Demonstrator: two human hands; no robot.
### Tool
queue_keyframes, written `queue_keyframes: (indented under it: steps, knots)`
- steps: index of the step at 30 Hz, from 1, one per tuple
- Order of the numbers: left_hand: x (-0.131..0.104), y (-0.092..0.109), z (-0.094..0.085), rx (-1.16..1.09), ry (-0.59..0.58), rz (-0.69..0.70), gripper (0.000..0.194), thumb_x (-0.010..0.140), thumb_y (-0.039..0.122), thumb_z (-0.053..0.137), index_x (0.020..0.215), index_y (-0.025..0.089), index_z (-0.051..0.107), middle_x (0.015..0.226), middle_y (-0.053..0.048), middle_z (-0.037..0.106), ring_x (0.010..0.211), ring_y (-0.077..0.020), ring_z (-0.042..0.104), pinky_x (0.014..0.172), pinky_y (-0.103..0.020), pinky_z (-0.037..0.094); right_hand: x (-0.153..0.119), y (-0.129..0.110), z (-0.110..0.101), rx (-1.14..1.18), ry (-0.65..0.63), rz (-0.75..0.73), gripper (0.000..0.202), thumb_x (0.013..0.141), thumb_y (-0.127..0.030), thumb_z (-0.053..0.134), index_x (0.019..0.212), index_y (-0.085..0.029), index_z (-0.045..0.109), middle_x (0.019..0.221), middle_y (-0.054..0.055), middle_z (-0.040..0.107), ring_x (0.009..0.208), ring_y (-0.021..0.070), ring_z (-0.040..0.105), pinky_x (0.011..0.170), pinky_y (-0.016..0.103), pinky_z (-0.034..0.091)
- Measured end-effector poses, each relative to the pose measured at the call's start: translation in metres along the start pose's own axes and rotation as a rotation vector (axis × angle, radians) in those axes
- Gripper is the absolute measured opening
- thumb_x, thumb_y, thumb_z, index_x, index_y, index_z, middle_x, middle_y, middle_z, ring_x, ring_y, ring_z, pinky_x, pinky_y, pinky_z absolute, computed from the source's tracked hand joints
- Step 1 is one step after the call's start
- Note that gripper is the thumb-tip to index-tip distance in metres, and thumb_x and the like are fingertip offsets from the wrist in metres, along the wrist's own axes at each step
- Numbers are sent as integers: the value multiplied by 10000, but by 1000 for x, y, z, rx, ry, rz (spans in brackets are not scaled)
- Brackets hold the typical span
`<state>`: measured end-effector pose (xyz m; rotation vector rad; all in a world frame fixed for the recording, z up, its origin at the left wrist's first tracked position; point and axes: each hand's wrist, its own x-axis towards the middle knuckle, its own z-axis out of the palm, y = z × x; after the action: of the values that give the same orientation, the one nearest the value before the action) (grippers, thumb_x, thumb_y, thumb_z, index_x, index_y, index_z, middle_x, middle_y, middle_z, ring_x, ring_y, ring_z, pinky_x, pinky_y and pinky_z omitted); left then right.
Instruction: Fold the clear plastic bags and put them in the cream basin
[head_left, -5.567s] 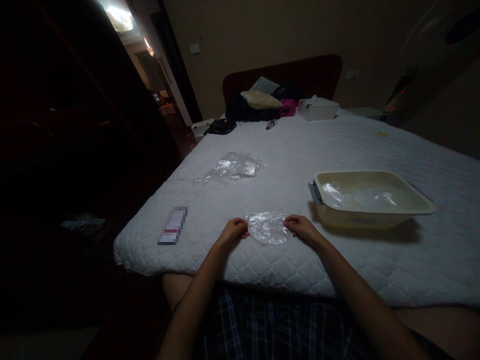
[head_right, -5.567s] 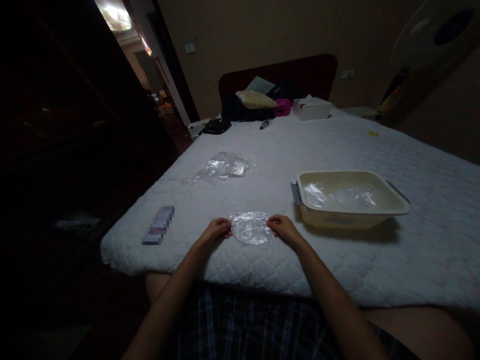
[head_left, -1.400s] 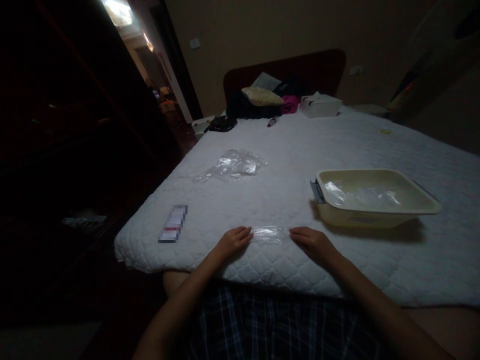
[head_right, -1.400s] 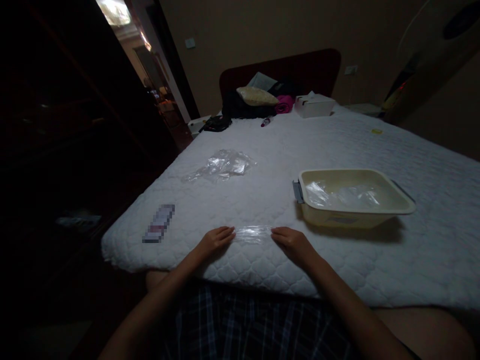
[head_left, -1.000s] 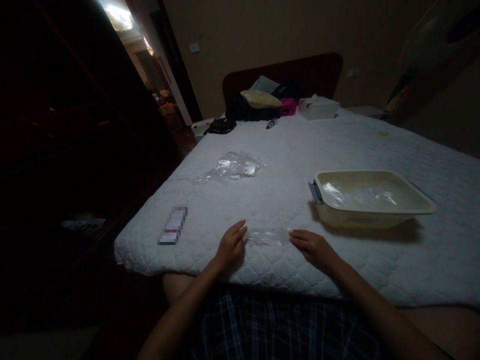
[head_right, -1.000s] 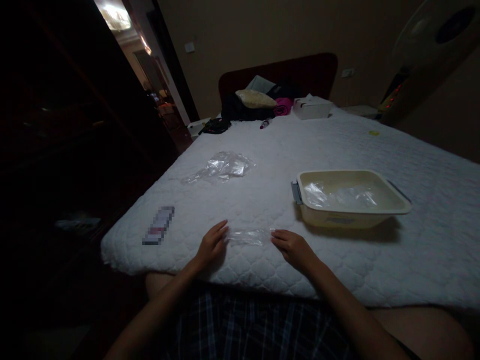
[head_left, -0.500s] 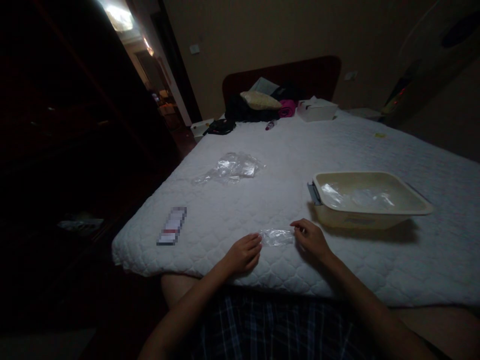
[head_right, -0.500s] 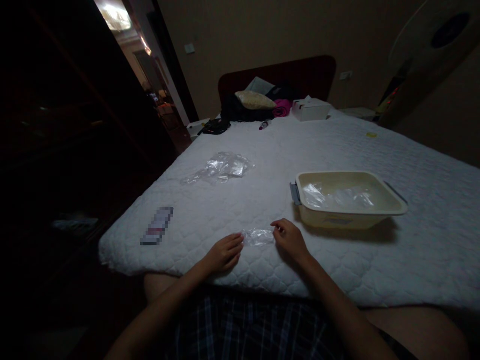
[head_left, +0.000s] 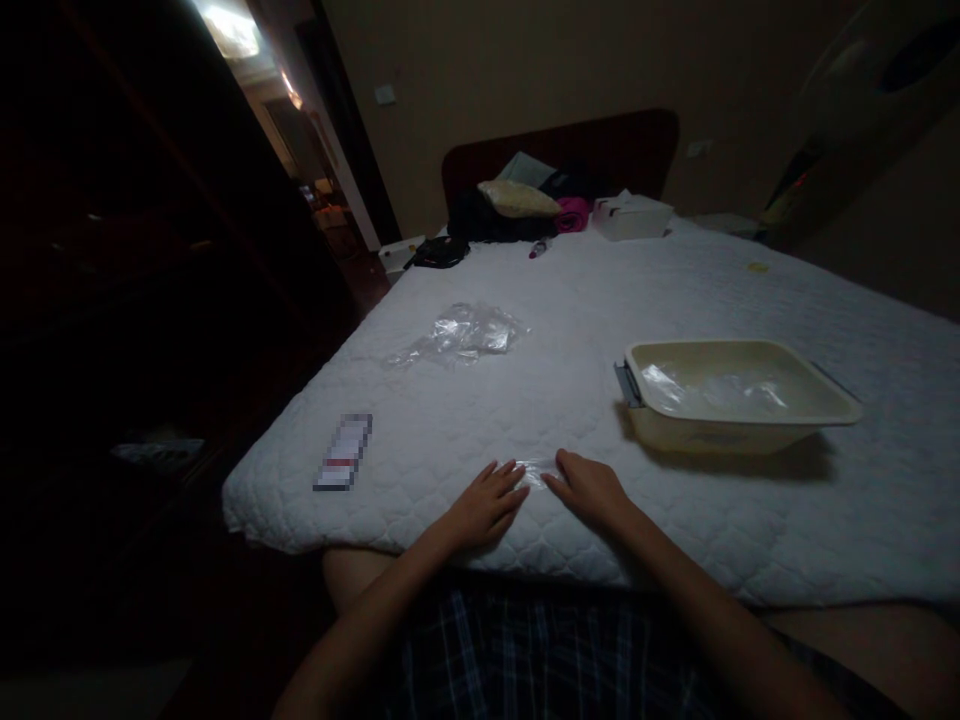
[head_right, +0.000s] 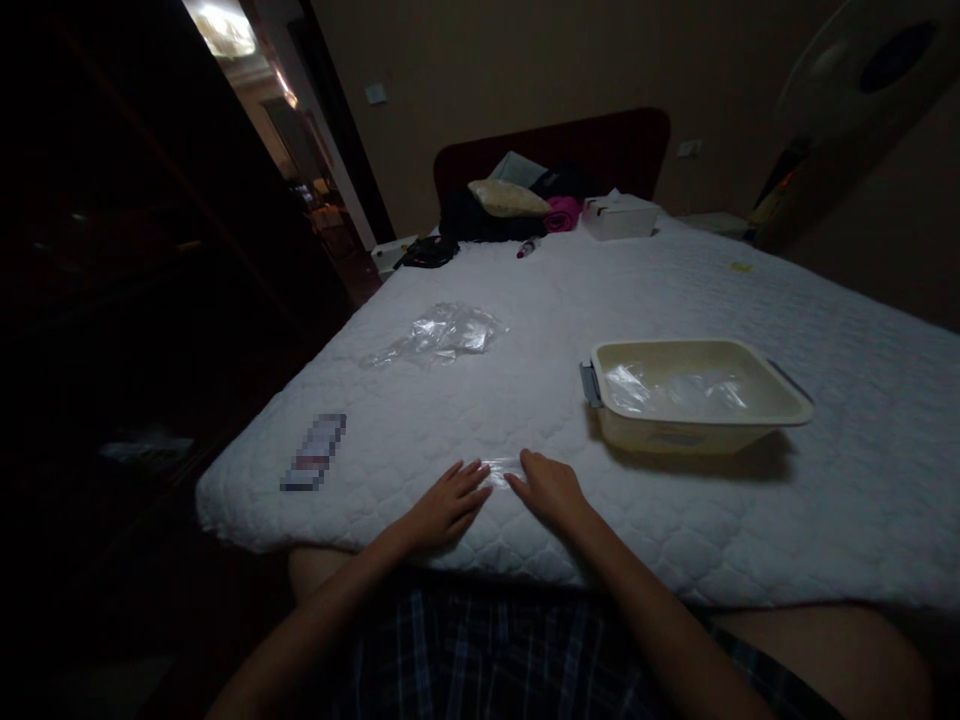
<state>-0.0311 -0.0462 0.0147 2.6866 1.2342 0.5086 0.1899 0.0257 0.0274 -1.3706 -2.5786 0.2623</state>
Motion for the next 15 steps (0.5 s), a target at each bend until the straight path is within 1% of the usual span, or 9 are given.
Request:
queue_keyframes:
  steps: [3,5,7,9,11,12,13,14,15]
  knots:
    - [-3,-1,-1,-62,-16,-29,471,841,191,432,1305,246,366,1398,-85,333,1324,-244,206,1054,-504,201,-4,8,-3,35,-3,-16,340,821,-530,430,876,-206,517,832,56,633,696,185,586,552,251,324]
    - [-6,-3,1,-152,2,-63,487,836,195,440,1313,253,356,1387,-79,356,1311,-235,245,1057,-499,196,-5,10,-3,49,3,-21,341,808,-538,450,860,-208,516,817,47,628,677,179,577,542,250,316]
    - [-7,-5,4,-284,79,-128,482,826,214,463,1299,249,379,1351,-78,412,1276,-224,319,1053,-479,222,-5,10,-1,57,21,-28,334,805,-533,461,852,-207,518,809,44,623,666,174,568,537,249,310]
    - [-3,-9,6,-431,212,-242,413,817,243,486,1229,230,468,1261,-84,505,1198,-216,422,1019,-436,303,-6,11,2,77,44,-32,324,804,-523,470,847,-206,521,803,42,618,661,169,561,534,247,306]
    - [7,-13,3,-550,339,-379,299,815,272,494,1095,203,573,1112,-87,589,1054,-200,527,926,-368,403,-6,11,4,112,63,-31,310,799,-513,486,845,-209,524,800,34,615,661,162,556,535,243,306]
    - [13,-15,0,-590,375,-438,259,810,291,502,1025,190,606,1028,-83,613,970,-190,561,864,-332,437,-7,12,4,133,68,-30,302,794,-508,497,845,-212,526,798,29,614,663,160,555,536,241,308]
    - [21,-18,-4,-619,391,-484,241,801,314,516,971,181,623,956,-76,624,886,-178,579,798,-302,457,-6,13,5,153,71,-33,294,788,-503,510,847,-216,529,799,24,612,668,158,554,538,240,312]
    - [28,-20,-7,-640,378,-511,237,783,339,540,925,175,635,889,-65,630,809,-167,585,737,-278,463,-6,13,4,172,72,-42,287,782,-496,523,852,-218,533,802,21,610,676,157,554,541,238,318]
    - [36,-23,-11,-665,335,-527,242,771,358,552,893,170,641,839,-56,633,756,-159,583,692,-262,460,-5,14,4,187,71,-57,281,777,-489,534,858,-220,539,807,20,607,688,158,555,548,238,327]
